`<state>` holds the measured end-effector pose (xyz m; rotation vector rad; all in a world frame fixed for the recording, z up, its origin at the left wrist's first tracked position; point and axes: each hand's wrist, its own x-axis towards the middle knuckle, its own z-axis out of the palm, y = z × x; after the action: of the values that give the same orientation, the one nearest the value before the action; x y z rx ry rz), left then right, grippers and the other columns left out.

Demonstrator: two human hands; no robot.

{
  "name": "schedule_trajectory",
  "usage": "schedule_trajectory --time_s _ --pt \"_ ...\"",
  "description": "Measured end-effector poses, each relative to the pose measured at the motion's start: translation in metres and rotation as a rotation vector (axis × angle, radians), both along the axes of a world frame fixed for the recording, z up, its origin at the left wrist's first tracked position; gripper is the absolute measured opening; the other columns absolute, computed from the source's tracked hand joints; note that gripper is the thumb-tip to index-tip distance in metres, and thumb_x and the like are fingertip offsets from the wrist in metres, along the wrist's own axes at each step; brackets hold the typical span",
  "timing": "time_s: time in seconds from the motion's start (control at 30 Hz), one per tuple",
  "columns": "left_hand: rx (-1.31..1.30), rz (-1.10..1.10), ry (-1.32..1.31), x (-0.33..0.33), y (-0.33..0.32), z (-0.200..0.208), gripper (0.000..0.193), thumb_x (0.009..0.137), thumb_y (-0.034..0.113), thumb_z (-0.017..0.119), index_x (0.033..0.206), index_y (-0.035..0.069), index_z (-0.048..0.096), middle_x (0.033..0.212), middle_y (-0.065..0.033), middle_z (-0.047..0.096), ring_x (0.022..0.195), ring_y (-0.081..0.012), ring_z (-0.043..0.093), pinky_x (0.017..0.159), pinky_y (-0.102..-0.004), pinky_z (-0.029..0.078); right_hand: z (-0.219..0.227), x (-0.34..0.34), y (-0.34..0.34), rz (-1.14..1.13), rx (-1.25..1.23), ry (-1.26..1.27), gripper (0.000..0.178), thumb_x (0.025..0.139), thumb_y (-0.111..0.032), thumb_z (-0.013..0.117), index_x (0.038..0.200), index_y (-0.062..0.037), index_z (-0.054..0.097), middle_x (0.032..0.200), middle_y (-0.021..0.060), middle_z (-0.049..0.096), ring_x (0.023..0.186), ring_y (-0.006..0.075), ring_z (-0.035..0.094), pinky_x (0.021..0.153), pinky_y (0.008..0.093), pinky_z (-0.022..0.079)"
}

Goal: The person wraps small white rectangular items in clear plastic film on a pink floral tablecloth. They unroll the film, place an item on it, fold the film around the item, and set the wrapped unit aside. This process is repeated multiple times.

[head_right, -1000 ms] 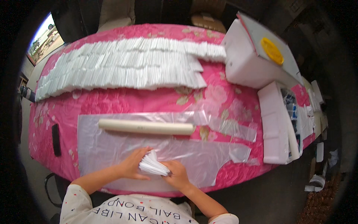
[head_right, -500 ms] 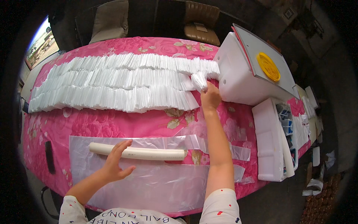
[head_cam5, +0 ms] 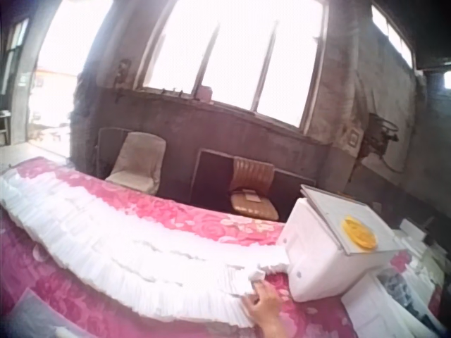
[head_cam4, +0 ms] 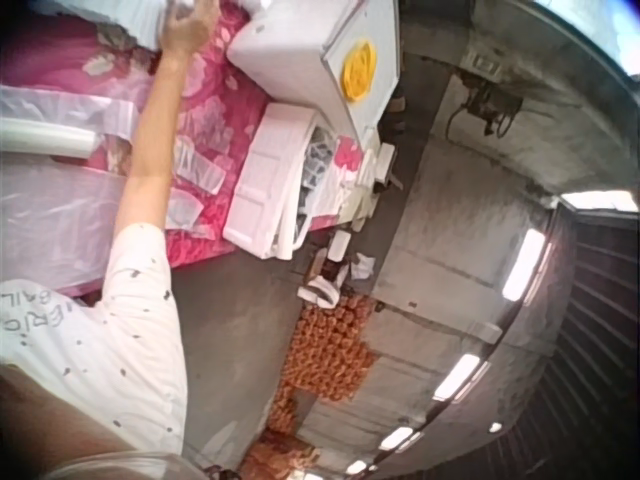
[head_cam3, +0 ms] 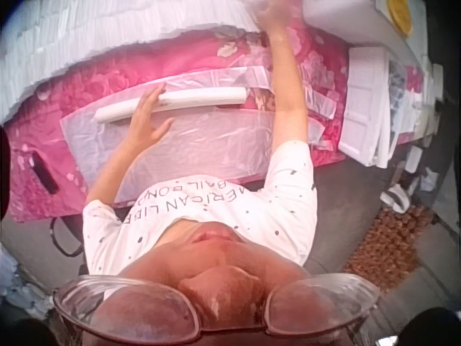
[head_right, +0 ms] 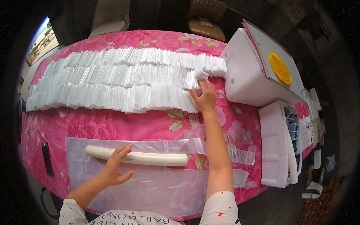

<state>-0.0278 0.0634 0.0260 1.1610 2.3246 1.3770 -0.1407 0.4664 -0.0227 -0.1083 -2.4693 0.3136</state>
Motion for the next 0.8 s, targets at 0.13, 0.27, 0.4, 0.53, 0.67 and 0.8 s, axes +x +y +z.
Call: schedule_trajectory --time_s 0.13,0.27,0.4,0.53,0.67,0.8 --pt "0.01 -0.029 0.007 -0.002 0.002 0.002 0.074 0.068 0.01 0.071 0.132 0.0 0.035 0.128 -0.0191 0.042 0.116 -0.0328 0.044 0.096 -0.0378 0.039 -0.011 -0.008 0.027 0.012 -0.47 0.079 0.068 0.087 -0.054 0.046 0.12 0.0053 0.049 0.129 0.0218 0.045 0.12 0.0346 0.042 0.102 0.0391 0.03" --pt "0.022 -0.034 -0.016 -0.001 0.002 0.002 0.072 0.069 0.009 0.07 0.131 -0.001 0.036 0.129 -0.019 0.042 0.116 -0.0329 0.044 0.096 -0.0376 0.038 -0.017 -0.021 0.027 0.113 -0.501 -0.057 0.071 0.089 -0.054 0.04 0.13 0.0048 0.04 0.135 0.0224 0.039 0.123 0.034 0.039 0.104 0.0378 0.028" --pt "0.024 -0.037 -0.015 0.0 0.005 0.002 0.068 0.069 0.008 0.069 0.129 -0.001 0.038 0.129 -0.0189 0.041 0.116 -0.0329 0.045 0.096 -0.0377 0.039 -0.021 -0.032 0.03 0.131 -0.55 -0.201 0.069 0.09 -0.054 0.036 0.131 0.0019 0.04 0.131 0.0232 0.044 0.121 0.0357 0.04 0.102 0.0375 0.029" --pt "0.027 -0.042 0.007 0.0 0.004 0.001 0.067 0.069 0.006 0.068 0.129 0.0 0.038 0.13 -0.0188 0.041 0.117 -0.0329 0.044 0.096 -0.0381 0.039 -0.006 -0.032 0.007 0.062 -0.479 -0.288 0.063 0.091 -0.053 0.033 0.123 -0.0015 0.049 0.117 0.0244 0.054 0.112 0.0398 0.046 0.098 0.0412 0.033" --pt "0.029 -0.045 -0.001 0.0 0.006 0.001 0.064 0.07 0.006 0.067 0.127 0.0 0.04 0.13 -0.0182 0.042 0.118 -0.0335 0.043 0.097 -0.0381 0.038 0.006 -0.034 -0.019 -0.11 -0.609 -0.3 0.06 0.091 -0.052 0.032 0.116 -0.0016 0.056 0.109 0.026 0.057 0.104 0.0436 0.049 0.094 0.0444 0.035" --pt "0.042 -0.053 0.003 0.0 0.009 0.004 0.063 0.07 0.005 0.066 0.127 0.0 0.04 0.131 -0.0178 0.041 0.117 -0.0326 0.044 0.096 -0.0376 0.039 -0.007 -0.044 -0.007 -0.134 -0.744 -0.274 0.062 0.092 -0.051 0.032 0.12 0.0008 0.052 0.115 0.0277 0.053 0.112 0.0411 0.046 0.098 0.041 0.033"
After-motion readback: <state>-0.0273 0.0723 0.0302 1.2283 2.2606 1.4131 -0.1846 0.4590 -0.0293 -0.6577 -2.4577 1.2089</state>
